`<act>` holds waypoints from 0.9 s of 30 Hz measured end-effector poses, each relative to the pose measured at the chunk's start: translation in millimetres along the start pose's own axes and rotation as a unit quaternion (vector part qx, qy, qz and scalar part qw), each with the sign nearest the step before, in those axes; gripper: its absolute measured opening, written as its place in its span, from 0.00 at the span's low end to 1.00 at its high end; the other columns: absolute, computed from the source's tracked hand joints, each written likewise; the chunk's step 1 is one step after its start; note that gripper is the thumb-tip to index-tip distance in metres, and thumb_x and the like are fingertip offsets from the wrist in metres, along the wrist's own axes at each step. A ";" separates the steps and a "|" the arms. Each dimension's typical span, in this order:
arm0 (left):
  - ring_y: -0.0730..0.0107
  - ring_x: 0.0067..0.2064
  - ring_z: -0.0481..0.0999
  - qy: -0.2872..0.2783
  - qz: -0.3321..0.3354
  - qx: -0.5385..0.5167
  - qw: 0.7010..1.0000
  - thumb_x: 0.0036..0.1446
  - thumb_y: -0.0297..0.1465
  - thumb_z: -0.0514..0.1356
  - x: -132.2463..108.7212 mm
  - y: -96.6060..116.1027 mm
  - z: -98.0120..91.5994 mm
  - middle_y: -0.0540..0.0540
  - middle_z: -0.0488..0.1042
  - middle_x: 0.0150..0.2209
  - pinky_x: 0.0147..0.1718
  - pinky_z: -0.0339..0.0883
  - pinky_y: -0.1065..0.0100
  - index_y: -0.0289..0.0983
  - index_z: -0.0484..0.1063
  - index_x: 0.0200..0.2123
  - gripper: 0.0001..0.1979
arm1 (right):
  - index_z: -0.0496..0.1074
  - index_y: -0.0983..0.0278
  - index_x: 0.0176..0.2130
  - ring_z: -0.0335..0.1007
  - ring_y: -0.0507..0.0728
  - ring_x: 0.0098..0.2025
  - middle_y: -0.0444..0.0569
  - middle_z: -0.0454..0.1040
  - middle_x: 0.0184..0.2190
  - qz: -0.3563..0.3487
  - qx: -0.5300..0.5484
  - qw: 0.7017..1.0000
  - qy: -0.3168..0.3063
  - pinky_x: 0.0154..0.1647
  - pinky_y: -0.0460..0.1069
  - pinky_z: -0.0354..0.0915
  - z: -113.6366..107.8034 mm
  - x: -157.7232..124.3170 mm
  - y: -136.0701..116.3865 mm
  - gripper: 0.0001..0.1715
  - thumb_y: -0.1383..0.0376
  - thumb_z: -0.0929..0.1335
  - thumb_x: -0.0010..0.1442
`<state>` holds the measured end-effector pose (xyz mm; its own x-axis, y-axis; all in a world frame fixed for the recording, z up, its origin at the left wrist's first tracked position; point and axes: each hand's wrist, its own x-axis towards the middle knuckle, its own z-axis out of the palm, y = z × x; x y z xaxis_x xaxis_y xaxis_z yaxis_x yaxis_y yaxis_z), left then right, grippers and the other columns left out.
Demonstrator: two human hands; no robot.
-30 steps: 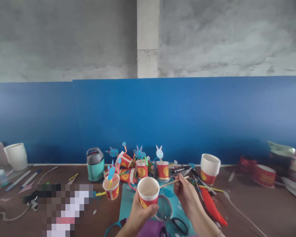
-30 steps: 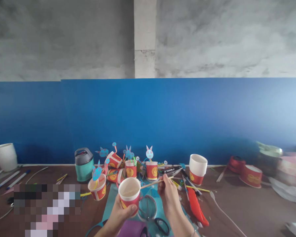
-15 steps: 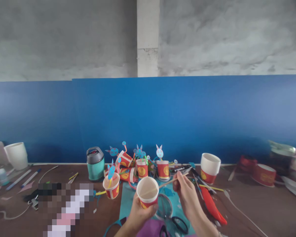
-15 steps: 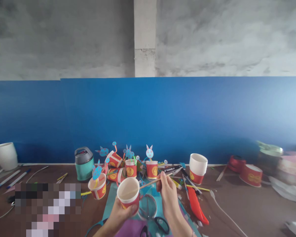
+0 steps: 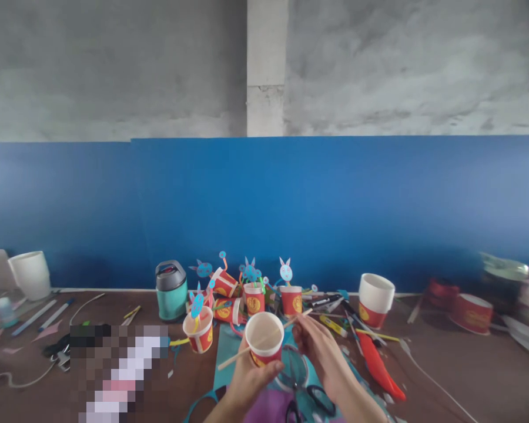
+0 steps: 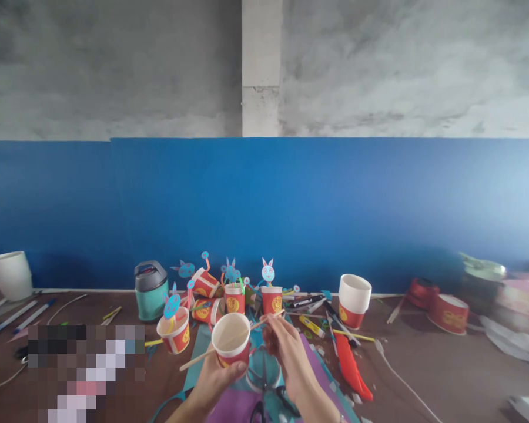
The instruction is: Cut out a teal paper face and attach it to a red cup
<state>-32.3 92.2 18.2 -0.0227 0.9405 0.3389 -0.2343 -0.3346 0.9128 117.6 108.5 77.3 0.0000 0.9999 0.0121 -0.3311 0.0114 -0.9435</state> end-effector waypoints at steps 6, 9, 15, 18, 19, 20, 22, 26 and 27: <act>0.53 0.46 0.73 0.040 0.001 -0.030 0.999 0.37 0.41 0.70 -2.1 0.1 5.2 0.38 0.75 0.43 0.47 0.65 0.58 0.36 0.63 0.53 0.40 | 0.70 0.62 0.25 0.60 0.52 0.22 0.41 0.68 0.20 0.009 0.023 1.000 -0.016 0.24 0.46 0.57 -2.2 3.5 9.9 0.12 0.57 0.71 0.50; 0.53 0.46 0.73 0.055 0.004 -0.034 0.998 0.39 0.41 0.70 -0.2 -3.4 5.8 0.38 0.75 0.44 0.46 0.66 0.59 0.36 0.63 0.53 0.38 | 0.71 0.62 0.27 0.64 0.53 0.25 0.42 0.71 0.23 0.017 0.035 0.999 -0.012 0.27 0.46 0.59 -1.5 4.8 13.2 0.10 0.58 0.71 0.50; 0.55 0.44 0.73 0.053 0.006 0.058 0.997 0.46 0.36 0.65 -1.6 -10.5 3.8 0.40 0.76 0.41 0.46 0.65 0.57 0.35 0.63 0.53 0.31 | 0.68 0.63 0.24 0.59 0.49 0.22 0.39 0.68 0.20 0.020 0.047 0.998 -0.033 0.24 0.43 0.56 4.4 0.3 20.9 0.13 0.59 0.72 0.48; 0.53 0.46 0.72 0.047 0.009 0.090 0.995 0.45 0.34 0.65 -4.1 -7.8 4.2 0.42 0.76 0.41 0.48 0.64 0.55 0.36 0.62 0.54 0.32 | 0.66 0.64 0.23 0.57 0.48 0.21 0.38 0.64 0.18 0.029 0.059 0.997 -0.038 0.23 0.43 0.54 6.5 -2.7 23.4 0.15 0.59 0.73 0.48; 0.53 0.46 0.72 0.047 0.016 0.086 0.995 0.44 0.34 0.66 -4.8 -5.0 5.0 0.42 0.75 0.41 0.48 0.65 0.56 0.37 0.62 0.54 0.32 | 0.66 0.64 0.22 0.57 0.48 0.21 0.37 0.63 0.18 0.033 0.059 0.997 -0.036 0.23 0.43 0.54 7.0 -3.6 23.6 0.15 0.59 0.73 0.48; 0.53 0.47 0.71 0.050 0.026 0.080 0.995 0.43 0.34 0.66 -5.3 -1.6 5.9 0.42 0.75 0.43 0.47 0.65 0.56 0.37 0.62 0.54 0.33 | 0.66 0.64 0.22 0.56 0.48 0.21 0.37 0.64 0.18 0.035 0.059 0.997 -0.033 0.23 0.43 0.54 7.6 -4.4 23.6 0.15 0.59 0.73 0.48; 0.53 0.48 0.70 0.046 0.046 0.068 0.996 0.42 0.35 0.67 -6.0 6.0 7.8 0.42 0.73 0.46 0.48 0.65 0.58 0.38 0.62 0.52 0.32 | 0.66 0.64 0.24 0.58 0.48 0.21 0.38 0.65 0.19 0.035 0.063 0.997 -0.031 0.23 0.43 0.56 8.4 -5.0 22.9 0.14 0.59 0.72 0.49; 0.57 0.46 0.72 0.013 0.073 0.086 0.994 0.44 0.35 0.66 -6.6 14.1 8.0 0.43 0.72 0.46 0.47 0.65 0.59 0.39 0.64 0.49 0.27 | 0.67 0.64 0.25 0.61 0.48 0.21 0.37 0.68 0.20 0.033 0.109 0.993 0.007 0.25 0.42 0.60 1.4 4.3 20.9 0.15 0.59 0.74 0.45; 0.57 0.45 0.72 0.013 0.082 0.092 0.992 0.44 0.35 0.66 -6.7 13.6 7.5 0.43 0.72 0.45 0.47 0.65 0.59 0.39 0.64 0.48 0.26 | 0.67 0.64 0.25 0.61 0.47 0.21 0.37 0.67 0.19 0.026 0.124 0.991 0.031 0.23 0.42 0.60 -3.6 9.7 20.6 0.16 0.59 0.75 0.43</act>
<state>-28.1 81.0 30.0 -0.0712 0.8726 0.4833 -0.0438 -0.4868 0.8724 114.2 118.5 56.8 0.0327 0.9975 -0.0627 -0.5534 -0.0342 -0.8322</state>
